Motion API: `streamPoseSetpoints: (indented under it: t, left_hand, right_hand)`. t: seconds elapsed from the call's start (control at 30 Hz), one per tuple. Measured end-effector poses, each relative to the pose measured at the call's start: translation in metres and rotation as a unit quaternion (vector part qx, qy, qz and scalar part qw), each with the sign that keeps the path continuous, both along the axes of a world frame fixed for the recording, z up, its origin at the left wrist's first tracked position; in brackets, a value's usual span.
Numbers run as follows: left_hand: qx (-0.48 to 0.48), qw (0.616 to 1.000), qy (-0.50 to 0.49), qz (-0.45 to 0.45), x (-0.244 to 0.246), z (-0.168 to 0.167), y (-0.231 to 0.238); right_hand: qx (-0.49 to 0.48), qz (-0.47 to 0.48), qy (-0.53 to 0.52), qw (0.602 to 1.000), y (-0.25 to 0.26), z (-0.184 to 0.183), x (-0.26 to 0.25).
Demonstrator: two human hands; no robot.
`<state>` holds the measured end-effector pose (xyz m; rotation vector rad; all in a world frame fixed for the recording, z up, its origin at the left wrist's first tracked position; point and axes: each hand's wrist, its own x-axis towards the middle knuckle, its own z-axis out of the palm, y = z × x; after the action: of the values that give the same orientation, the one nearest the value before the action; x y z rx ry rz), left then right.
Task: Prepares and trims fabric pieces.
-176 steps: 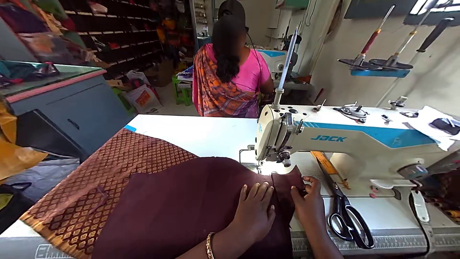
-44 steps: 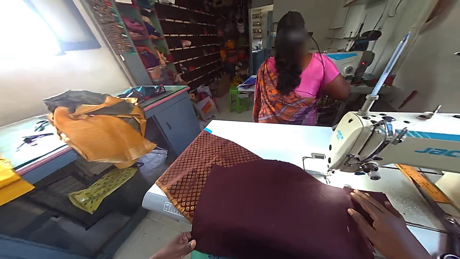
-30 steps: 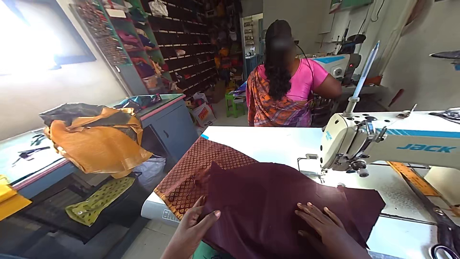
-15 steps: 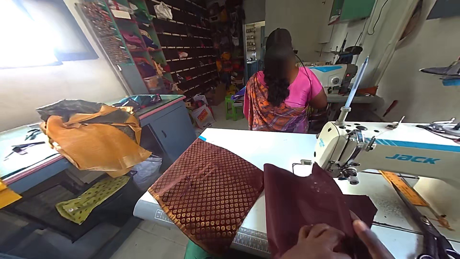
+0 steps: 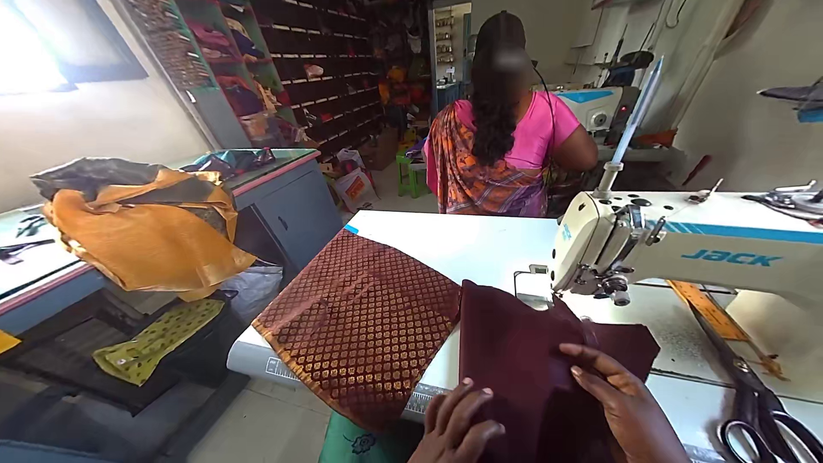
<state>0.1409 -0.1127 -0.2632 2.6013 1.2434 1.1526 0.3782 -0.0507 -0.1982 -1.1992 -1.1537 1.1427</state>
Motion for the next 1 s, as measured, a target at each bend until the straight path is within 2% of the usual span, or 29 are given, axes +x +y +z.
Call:
streamPoseSetpoints:
  t: [0.17,0.33,0.47,0.6,0.8,1.0]
  left_hand:
    - [0.064,0.991,-0.082,0.083,-0.003,-0.021,-0.006]
    - [0.107,0.972,-0.181,0.102,0.005,-0.022,-0.006]
    - [0.102,0.964,-0.224,0.103,0.008,-0.024,-0.011]
    - [0.024,0.949,-0.294,0.11,0.008,-0.026,-0.016]
    - [-0.146,0.886,-0.413,0.152,0.012,-0.014,-0.017]
    - [-0.216,0.841,-0.49,0.079,0.013,-0.009,-0.017]
  right_hand:
    - [0.021,0.07,0.048,0.996,0.002,0.023,-0.028]
    - [0.064,0.106,-0.03,0.992,-0.004,0.051,-0.053]
    - [0.075,0.138,-0.039,0.987,-0.012,0.064,-0.071]
    - [0.097,0.158,-0.032,0.982,-0.017,0.068,-0.076]
    - [0.149,0.159,0.012,0.976,-0.021,0.062,-0.082]
    - [0.156,0.164,0.011,0.974,-0.018,0.056,-0.078]
